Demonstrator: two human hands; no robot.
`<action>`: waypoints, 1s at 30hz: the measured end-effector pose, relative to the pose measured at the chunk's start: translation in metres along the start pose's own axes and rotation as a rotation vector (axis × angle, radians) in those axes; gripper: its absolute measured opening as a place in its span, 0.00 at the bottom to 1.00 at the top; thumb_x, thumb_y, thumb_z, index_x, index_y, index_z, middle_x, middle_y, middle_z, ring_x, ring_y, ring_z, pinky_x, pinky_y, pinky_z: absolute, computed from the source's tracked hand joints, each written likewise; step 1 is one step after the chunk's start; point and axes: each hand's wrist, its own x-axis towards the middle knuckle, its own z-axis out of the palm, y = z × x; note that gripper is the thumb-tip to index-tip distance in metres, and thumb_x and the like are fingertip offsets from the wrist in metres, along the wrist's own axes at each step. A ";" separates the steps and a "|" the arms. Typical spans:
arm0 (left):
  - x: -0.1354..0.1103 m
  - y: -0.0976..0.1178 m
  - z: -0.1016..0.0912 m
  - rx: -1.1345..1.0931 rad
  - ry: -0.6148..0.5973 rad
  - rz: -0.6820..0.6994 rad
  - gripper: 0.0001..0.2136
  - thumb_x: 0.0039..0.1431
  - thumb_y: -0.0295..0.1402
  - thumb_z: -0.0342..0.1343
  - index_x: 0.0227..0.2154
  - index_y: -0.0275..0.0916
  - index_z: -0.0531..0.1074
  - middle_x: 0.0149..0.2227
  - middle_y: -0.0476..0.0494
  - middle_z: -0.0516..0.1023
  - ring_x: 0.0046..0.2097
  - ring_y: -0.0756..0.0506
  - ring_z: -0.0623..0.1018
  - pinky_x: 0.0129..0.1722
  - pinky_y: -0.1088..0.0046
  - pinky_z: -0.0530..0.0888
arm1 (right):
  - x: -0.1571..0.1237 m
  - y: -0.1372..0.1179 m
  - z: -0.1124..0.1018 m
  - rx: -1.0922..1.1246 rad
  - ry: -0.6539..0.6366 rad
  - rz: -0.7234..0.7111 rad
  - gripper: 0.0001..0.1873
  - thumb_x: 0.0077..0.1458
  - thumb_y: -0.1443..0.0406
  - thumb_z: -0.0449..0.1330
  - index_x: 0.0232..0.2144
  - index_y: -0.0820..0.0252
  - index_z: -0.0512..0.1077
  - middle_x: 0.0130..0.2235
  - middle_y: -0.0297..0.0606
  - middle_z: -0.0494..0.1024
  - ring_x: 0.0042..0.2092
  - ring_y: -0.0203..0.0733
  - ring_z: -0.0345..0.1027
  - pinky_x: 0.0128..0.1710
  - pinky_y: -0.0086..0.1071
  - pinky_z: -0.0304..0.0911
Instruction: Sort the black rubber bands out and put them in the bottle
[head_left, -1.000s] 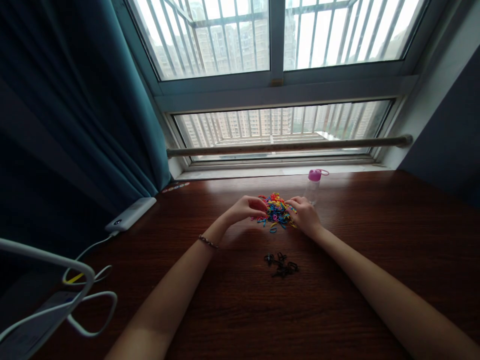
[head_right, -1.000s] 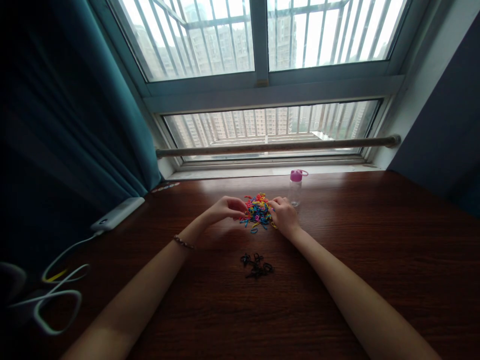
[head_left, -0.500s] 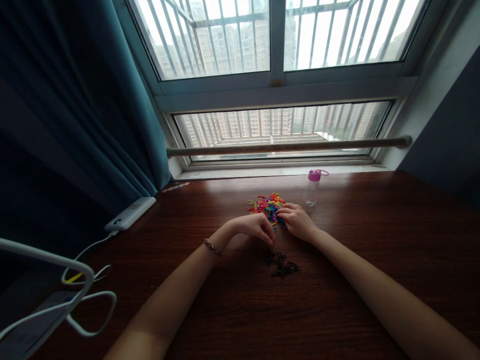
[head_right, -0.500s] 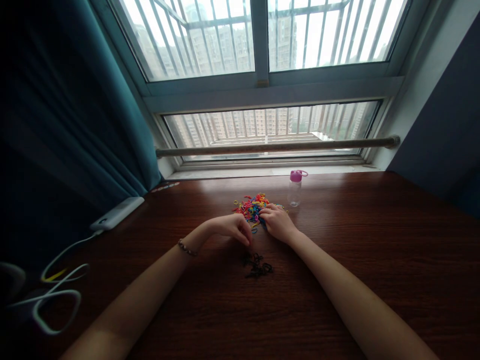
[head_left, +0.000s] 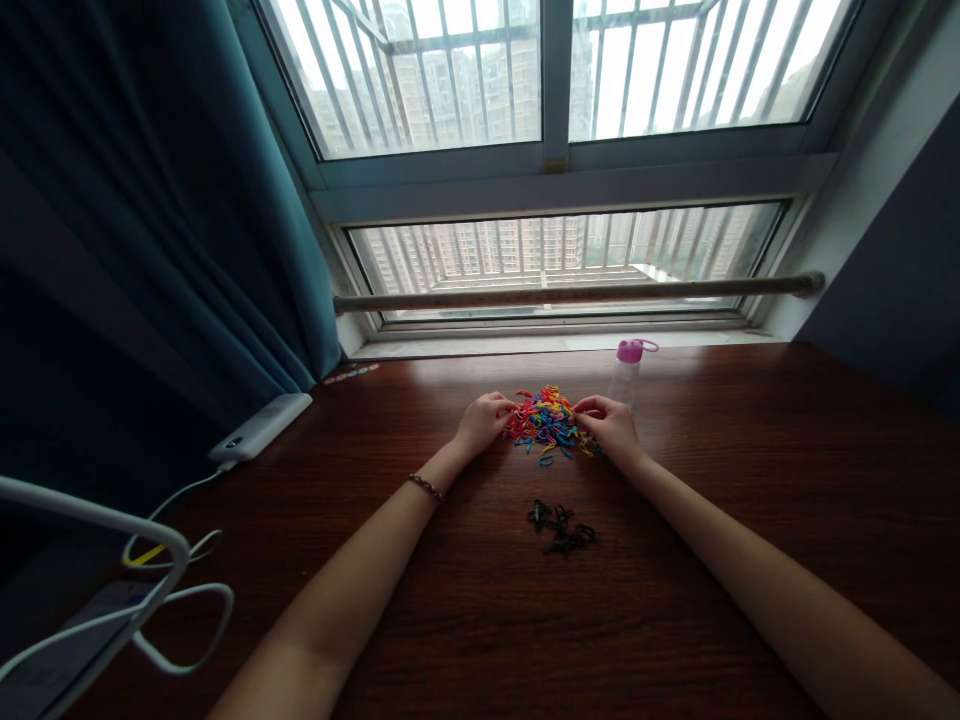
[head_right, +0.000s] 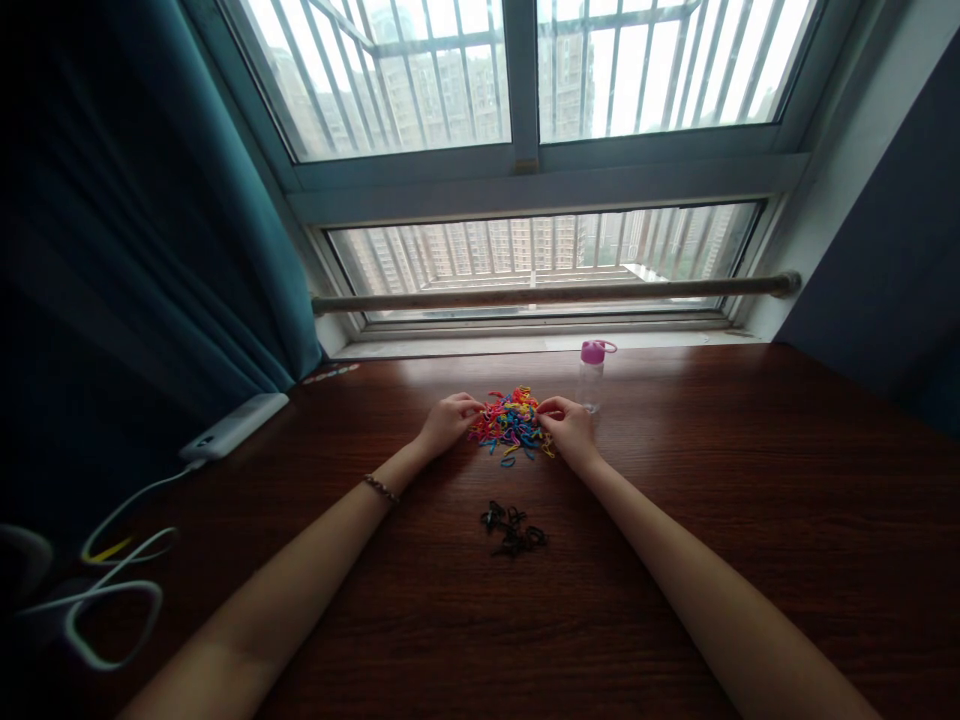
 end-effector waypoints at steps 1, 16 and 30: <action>0.000 0.000 0.001 0.018 -0.011 0.018 0.07 0.53 0.30 0.52 0.32 0.40 0.75 0.32 0.45 0.73 0.34 0.49 0.71 0.34 0.75 0.67 | 0.000 -0.001 0.000 0.027 0.001 0.022 0.09 0.41 0.63 0.59 0.27 0.62 0.71 0.25 0.38 0.76 0.29 0.42 0.71 0.24 0.30 0.65; 0.000 0.000 -0.002 0.016 -0.022 -0.021 0.03 0.48 0.31 0.56 0.25 0.36 0.71 0.27 0.47 0.72 0.30 0.50 0.70 0.31 0.75 0.66 | -0.003 -0.011 0.000 0.080 -0.023 0.045 0.09 0.40 0.63 0.58 0.26 0.63 0.71 0.24 0.37 0.75 0.28 0.40 0.70 0.25 0.29 0.63; 0.003 -0.002 -0.002 -0.135 -0.003 -0.094 0.07 0.49 0.31 0.53 0.28 0.35 0.74 0.28 0.45 0.75 0.28 0.51 0.71 0.29 0.77 0.68 | -0.003 -0.021 -0.007 0.281 -0.271 0.108 0.16 0.36 0.60 0.64 0.30 0.62 0.71 0.28 0.36 0.76 0.29 0.37 0.70 0.28 0.29 0.65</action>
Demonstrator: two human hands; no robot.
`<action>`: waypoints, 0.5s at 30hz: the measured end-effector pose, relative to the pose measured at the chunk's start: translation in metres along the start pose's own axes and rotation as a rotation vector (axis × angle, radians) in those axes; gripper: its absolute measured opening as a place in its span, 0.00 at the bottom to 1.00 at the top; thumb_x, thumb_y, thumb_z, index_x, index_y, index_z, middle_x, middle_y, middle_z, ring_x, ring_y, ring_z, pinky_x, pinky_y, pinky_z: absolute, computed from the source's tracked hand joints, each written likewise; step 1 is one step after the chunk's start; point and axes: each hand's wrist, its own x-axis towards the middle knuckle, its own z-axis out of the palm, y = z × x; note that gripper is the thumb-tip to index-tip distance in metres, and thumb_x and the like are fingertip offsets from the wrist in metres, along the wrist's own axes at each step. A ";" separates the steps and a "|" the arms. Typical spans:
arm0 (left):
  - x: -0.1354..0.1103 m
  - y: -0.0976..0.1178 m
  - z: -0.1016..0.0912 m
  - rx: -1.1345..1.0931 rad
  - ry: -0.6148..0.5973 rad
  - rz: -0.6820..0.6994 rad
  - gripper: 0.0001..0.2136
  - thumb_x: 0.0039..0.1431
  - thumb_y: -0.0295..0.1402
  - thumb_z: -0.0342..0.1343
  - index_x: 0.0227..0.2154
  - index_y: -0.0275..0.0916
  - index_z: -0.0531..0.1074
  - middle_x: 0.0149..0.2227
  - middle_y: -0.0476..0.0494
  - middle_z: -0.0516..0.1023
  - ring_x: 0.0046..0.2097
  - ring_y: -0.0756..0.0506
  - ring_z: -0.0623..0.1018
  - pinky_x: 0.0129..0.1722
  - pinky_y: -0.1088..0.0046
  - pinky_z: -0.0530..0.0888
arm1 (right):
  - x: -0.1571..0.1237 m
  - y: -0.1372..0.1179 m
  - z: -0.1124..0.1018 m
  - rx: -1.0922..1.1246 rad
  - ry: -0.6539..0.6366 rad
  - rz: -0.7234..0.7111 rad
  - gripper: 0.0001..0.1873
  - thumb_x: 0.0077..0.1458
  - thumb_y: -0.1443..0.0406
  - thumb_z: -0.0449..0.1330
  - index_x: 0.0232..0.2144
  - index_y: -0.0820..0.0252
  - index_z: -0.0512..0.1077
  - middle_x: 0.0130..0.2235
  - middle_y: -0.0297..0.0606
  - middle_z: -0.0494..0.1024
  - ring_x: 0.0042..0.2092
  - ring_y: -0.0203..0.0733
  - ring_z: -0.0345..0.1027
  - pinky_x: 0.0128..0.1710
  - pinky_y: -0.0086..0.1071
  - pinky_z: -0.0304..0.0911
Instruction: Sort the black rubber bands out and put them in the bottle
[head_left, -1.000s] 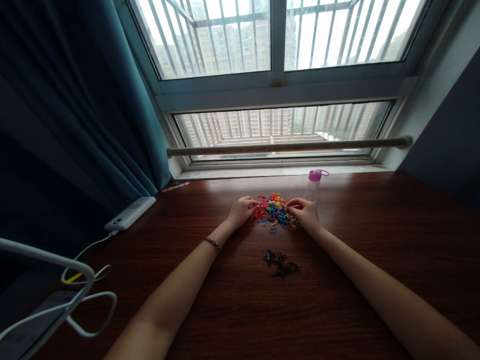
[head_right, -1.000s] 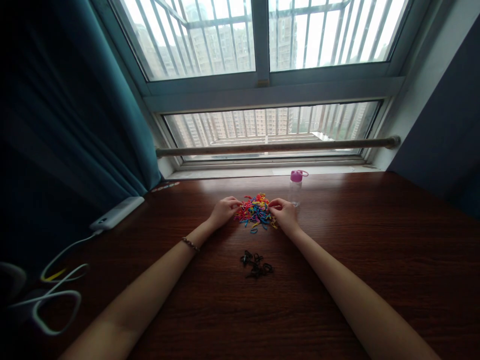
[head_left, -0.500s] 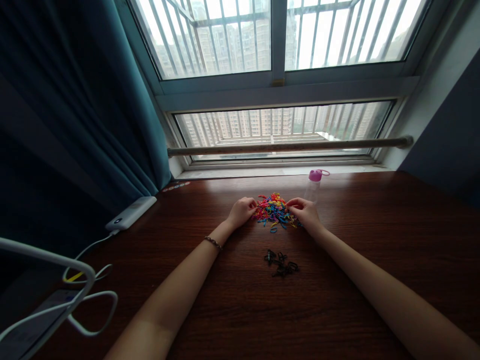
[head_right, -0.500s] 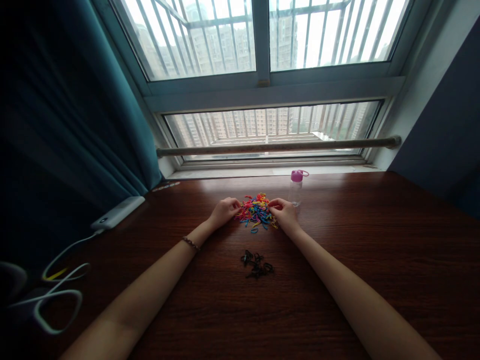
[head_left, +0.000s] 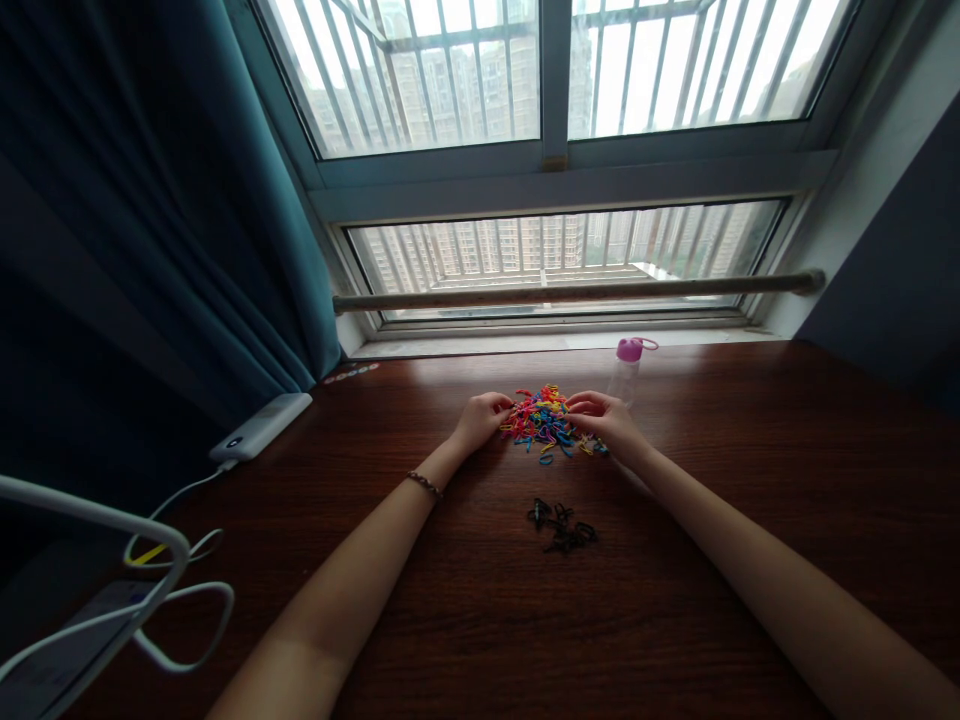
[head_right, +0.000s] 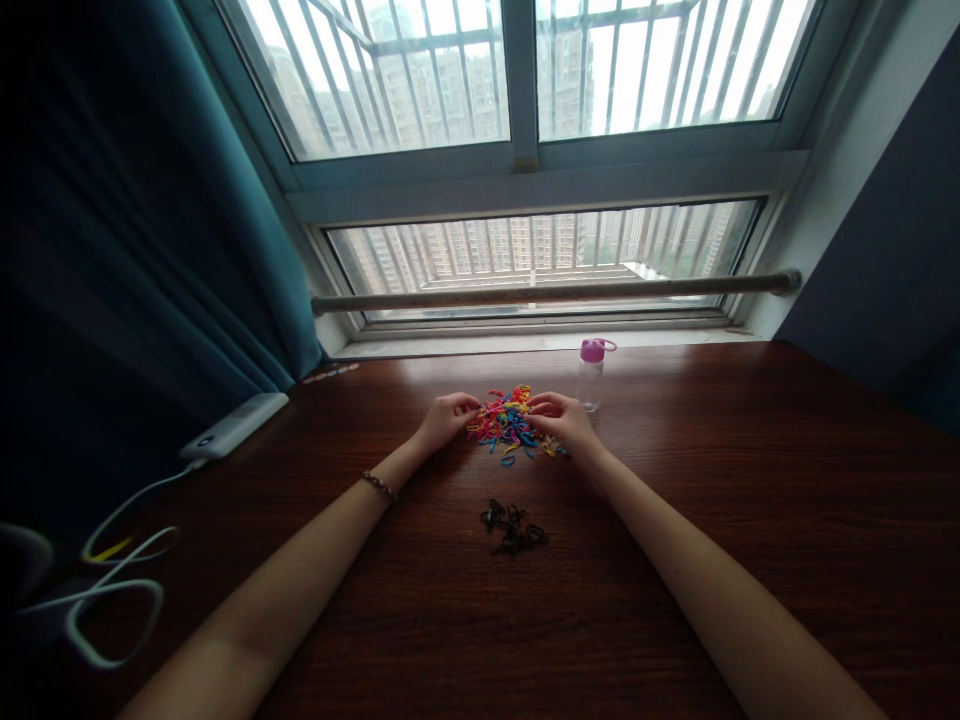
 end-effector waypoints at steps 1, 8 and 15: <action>0.000 0.000 0.000 -0.004 -0.006 -0.015 0.07 0.50 0.32 0.53 0.28 0.35 0.74 0.28 0.45 0.75 0.28 0.50 0.72 0.29 0.77 0.68 | -0.002 -0.005 0.000 0.008 -0.102 0.042 0.16 0.37 0.60 0.64 0.30 0.63 0.71 0.27 0.36 0.76 0.28 0.36 0.70 0.28 0.28 0.65; -0.001 0.000 0.000 -0.024 -0.001 -0.030 0.09 0.50 0.34 0.52 0.31 0.36 0.74 0.29 0.45 0.77 0.30 0.49 0.74 0.30 0.77 0.68 | -0.019 -0.031 0.004 -0.092 -0.880 0.389 0.17 0.37 0.61 0.64 0.33 0.65 0.74 0.33 0.40 0.77 0.30 0.37 0.71 0.28 0.27 0.66; -0.001 0.004 -0.003 0.035 0.003 -0.034 0.12 0.53 0.37 0.50 0.30 0.35 0.75 0.27 0.45 0.77 0.28 0.49 0.73 0.29 0.77 0.66 | -0.012 -0.026 0.000 -0.121 -0.648 0.263 0.20 0.40 0.57 0.62 0.33 0.67 0.74 0.33 0.43 0.77 0.29 0.38 0.71 0.25 0.25 0.65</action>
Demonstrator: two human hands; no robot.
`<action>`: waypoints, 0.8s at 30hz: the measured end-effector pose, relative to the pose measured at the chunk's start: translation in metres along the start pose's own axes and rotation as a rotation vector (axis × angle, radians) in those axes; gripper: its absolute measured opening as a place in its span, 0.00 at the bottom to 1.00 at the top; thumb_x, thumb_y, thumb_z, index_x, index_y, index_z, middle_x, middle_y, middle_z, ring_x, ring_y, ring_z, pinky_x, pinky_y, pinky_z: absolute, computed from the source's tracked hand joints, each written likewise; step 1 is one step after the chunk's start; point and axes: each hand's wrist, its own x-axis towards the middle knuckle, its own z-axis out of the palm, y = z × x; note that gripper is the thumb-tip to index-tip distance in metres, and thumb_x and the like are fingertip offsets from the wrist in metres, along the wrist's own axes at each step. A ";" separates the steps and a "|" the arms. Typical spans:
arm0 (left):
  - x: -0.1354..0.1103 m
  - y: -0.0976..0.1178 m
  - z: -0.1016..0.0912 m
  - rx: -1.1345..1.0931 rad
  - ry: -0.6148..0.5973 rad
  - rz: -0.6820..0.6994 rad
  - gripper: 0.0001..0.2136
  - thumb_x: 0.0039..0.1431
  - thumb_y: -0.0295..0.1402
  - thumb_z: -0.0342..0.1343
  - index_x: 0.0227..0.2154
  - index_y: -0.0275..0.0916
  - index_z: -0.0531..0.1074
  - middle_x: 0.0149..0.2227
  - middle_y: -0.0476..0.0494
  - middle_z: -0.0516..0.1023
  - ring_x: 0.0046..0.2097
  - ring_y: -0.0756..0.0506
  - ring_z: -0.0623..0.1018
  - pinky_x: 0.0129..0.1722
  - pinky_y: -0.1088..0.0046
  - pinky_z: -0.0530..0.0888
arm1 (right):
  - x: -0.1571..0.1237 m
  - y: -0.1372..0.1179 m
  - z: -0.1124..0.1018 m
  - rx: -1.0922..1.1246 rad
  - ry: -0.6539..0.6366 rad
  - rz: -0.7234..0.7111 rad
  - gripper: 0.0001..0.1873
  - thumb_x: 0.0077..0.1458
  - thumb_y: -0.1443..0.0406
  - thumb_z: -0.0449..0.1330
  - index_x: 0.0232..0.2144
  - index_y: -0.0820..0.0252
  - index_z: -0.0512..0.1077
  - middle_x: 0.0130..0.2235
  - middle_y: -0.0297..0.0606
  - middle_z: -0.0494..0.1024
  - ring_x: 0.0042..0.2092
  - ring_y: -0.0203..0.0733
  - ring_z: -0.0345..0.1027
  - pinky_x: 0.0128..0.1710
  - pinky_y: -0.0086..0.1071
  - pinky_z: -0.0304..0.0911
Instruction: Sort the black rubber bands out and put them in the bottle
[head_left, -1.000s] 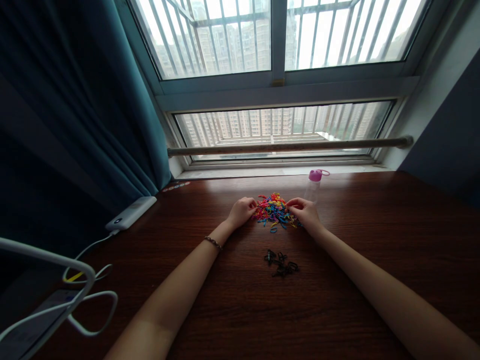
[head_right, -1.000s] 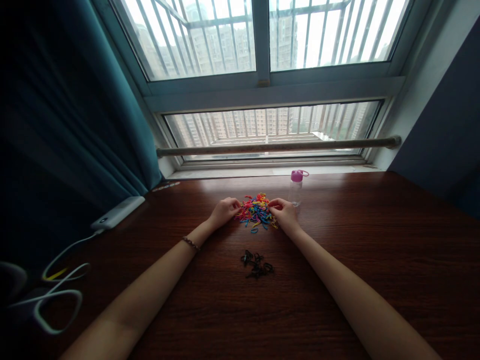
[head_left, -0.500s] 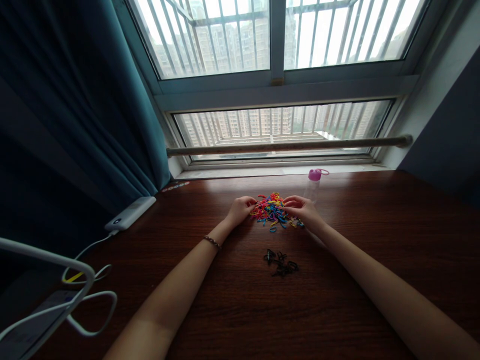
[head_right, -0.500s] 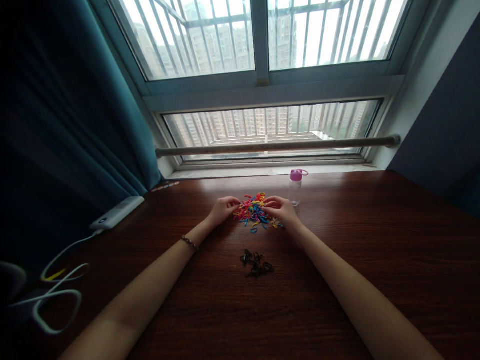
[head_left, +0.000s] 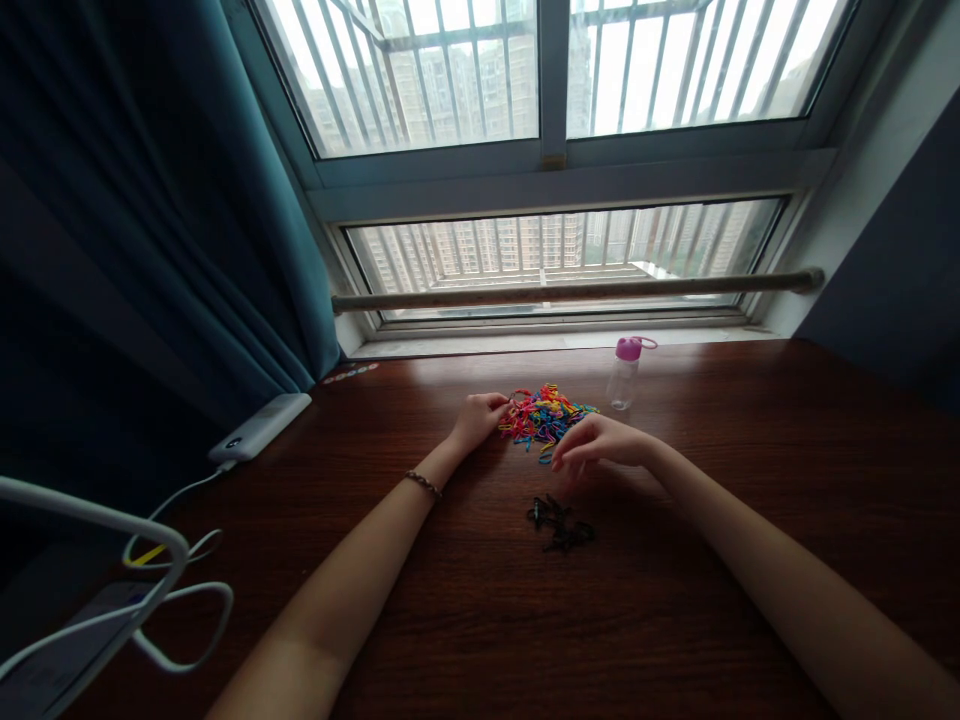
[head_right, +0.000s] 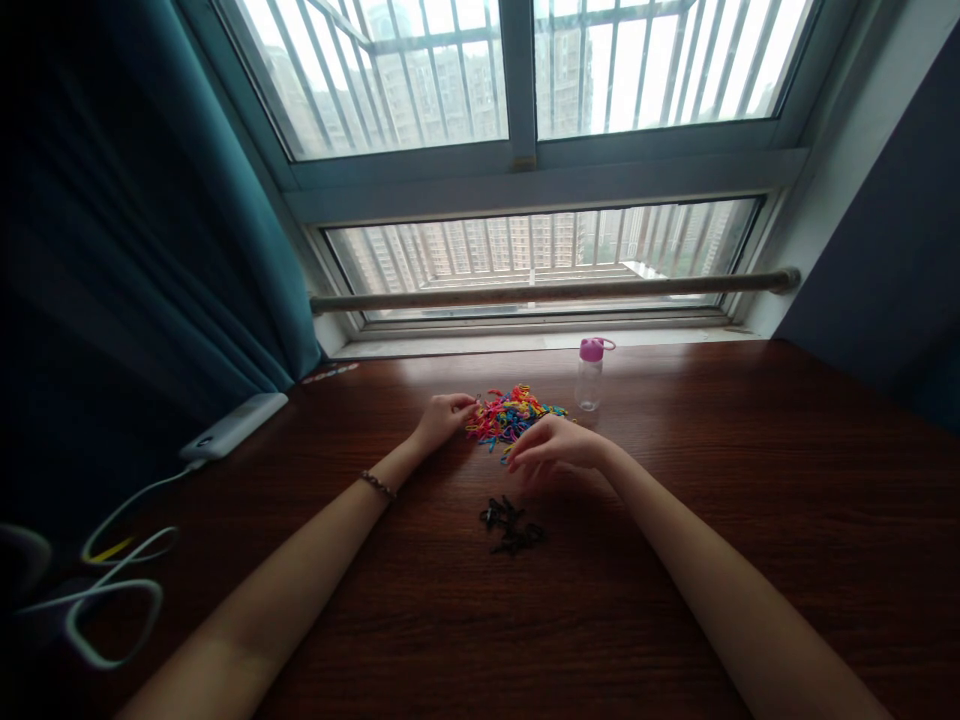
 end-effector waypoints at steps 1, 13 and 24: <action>0.000 0.000 0.000 0.016 -0.003 0.006 0.12 0.54 0.37 0.49 0.30 0.36 0.75 0.27 0.45 0.77 0.28 0.50 0.72 0.29 0.77 0.65 | 0.003 0.004 -0.004 -0.008 0.129 -0.053 0.19 0.41 0.56 0.61 0.31 0.67 0.74 0.32 0.43 0.77 0.27 0.37 0.71 0.23 0.25 0.64; -0.001 0.011 -0.002 0.000 0.017 0.123 0.10 0.53 0.35 0.51 0.31 0.35 0.75 0.30 0.43 0.75 0.30 0.50 0.71 0.31 0.76 0.65 | 0.016 0.043 -0.030 -0.920 0.945 -0.217 0.10 0.49 0.69 0.54 0.34 0.59 0.74 0.36 0.39 0.76 0.38 0.42 0.66 0.40 0.34 0.60; -0.015 0.082 -0.015 -0.353 -1.142 0.162 0.15 0.50 0.43 0.54 0.27 0.34 0.75 0.19 0.49 0.70 0.21 0.55 0.65 0.19 0.81 0.59 | 0.018 0.052 -0.032 -0.975 0.920 -0.190 0.07 0.48 0.67 0.57 0.30 0.59 0.74 0.31 0.37 0.75 0.37 0.40 0.65 0.38 0.31 0.59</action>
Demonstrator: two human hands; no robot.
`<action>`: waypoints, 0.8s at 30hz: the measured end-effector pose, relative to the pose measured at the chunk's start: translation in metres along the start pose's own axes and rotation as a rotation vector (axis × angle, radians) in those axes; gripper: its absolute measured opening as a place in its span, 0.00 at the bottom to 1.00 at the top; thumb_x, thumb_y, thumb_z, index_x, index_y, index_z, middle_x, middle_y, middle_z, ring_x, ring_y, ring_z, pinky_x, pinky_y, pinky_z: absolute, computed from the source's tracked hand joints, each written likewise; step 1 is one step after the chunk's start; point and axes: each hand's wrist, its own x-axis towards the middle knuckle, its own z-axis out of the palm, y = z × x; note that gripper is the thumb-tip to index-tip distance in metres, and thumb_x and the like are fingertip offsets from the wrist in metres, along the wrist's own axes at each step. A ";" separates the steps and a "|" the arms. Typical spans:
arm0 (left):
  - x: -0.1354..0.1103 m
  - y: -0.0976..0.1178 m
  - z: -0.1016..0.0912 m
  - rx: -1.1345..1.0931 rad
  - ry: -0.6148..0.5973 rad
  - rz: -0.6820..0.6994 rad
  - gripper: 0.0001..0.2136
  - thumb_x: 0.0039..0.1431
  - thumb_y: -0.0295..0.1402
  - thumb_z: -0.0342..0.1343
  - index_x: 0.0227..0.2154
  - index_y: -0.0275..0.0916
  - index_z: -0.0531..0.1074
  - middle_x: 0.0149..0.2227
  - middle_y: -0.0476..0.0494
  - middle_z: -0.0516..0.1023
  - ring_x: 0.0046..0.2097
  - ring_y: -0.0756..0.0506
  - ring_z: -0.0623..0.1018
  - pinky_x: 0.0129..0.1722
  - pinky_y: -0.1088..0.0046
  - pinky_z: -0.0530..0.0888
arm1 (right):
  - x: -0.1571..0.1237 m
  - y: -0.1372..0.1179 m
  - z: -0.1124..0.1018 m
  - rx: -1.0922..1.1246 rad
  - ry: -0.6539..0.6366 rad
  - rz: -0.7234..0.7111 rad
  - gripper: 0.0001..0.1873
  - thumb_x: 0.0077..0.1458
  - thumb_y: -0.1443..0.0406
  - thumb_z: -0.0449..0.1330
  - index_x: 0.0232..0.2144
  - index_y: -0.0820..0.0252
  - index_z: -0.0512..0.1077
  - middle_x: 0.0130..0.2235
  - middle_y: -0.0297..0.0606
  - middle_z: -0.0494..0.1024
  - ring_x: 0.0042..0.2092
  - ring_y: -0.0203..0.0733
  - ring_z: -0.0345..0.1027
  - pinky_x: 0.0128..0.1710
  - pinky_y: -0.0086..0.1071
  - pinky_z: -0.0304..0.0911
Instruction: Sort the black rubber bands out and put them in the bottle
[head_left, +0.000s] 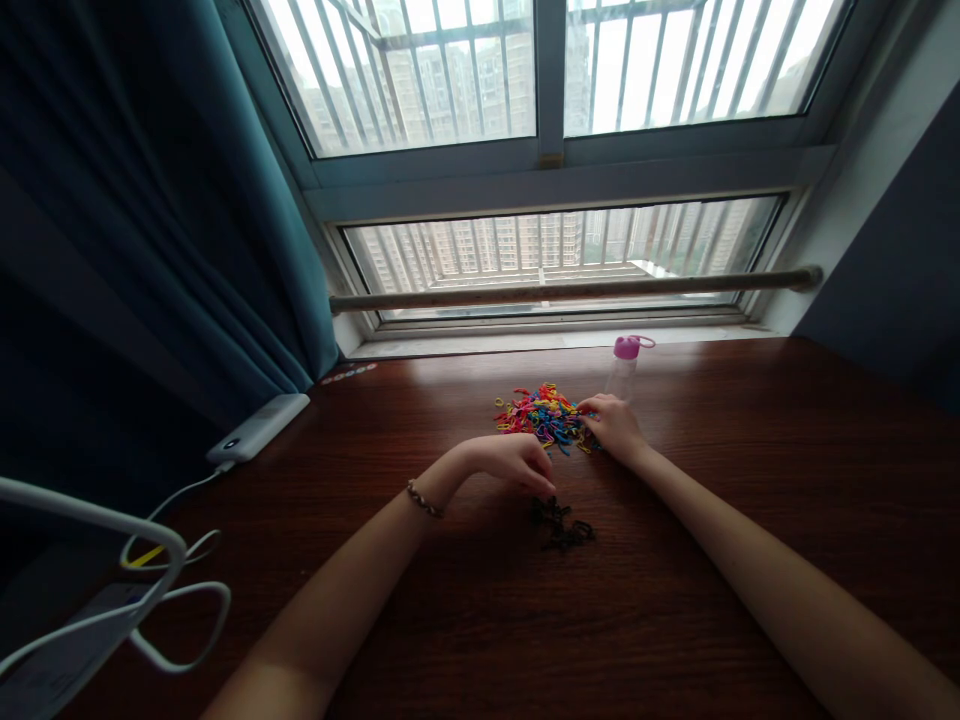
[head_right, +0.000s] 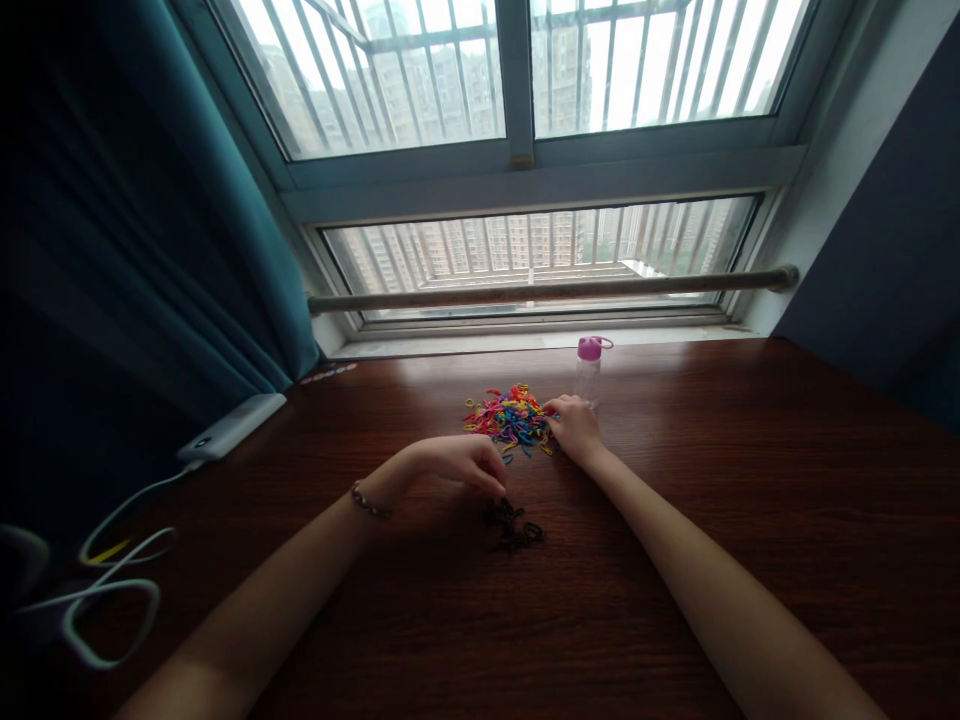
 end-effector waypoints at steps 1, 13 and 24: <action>0.001 0.001 0.002 0.001 -0.020 -0.010 0.16 0.51 0.44 0.52 0.27 0.34 0.74 0.18 0.50 0.68 0.20 0.55 0.64 0.19 0.81 0.59 | 0.000 0.000 0.000 0.008 0.004 0.008 0.07 0.48 0.67 0.56 0.29 0.59 0.74 0.31 0.37 0.75 0.36 0.40 0.66 0.38 0.31 0.59; 0.001 -0.043 -0.018 0.073 0.683 -0.096 0.21 0.53 0.46 0.46 0.20 0.32 0.69 0.16 0.51 0.65 0.20 0.54 0.62 0.20 0.79 0.57 | 0.004 -0.013 -0.012 0.527 0.137 0.232 0.12 0.45 0.60 0.57 0.30 0.63 0.74 0.29 0.40 0.76 0.30 0.39 0.68 0.31 0.31 0.62; -0.008 -0.097 -0.027 0.365 1.189 -0.190 0.07 0.49 0.33 0.54 0.26 0.36 0.73 0.26 0.47 0.73 0.26 0.51 0.69 0.27 0.77 0.65 | -0.002 -0.039 -0.028 0.818 -0.931 0.063 0.17 0.39 0.58 0.62 0.30 0.65 0.76 0.23 0.36 0.74 0.22 0.30 0.62 0.18 0.22 0.53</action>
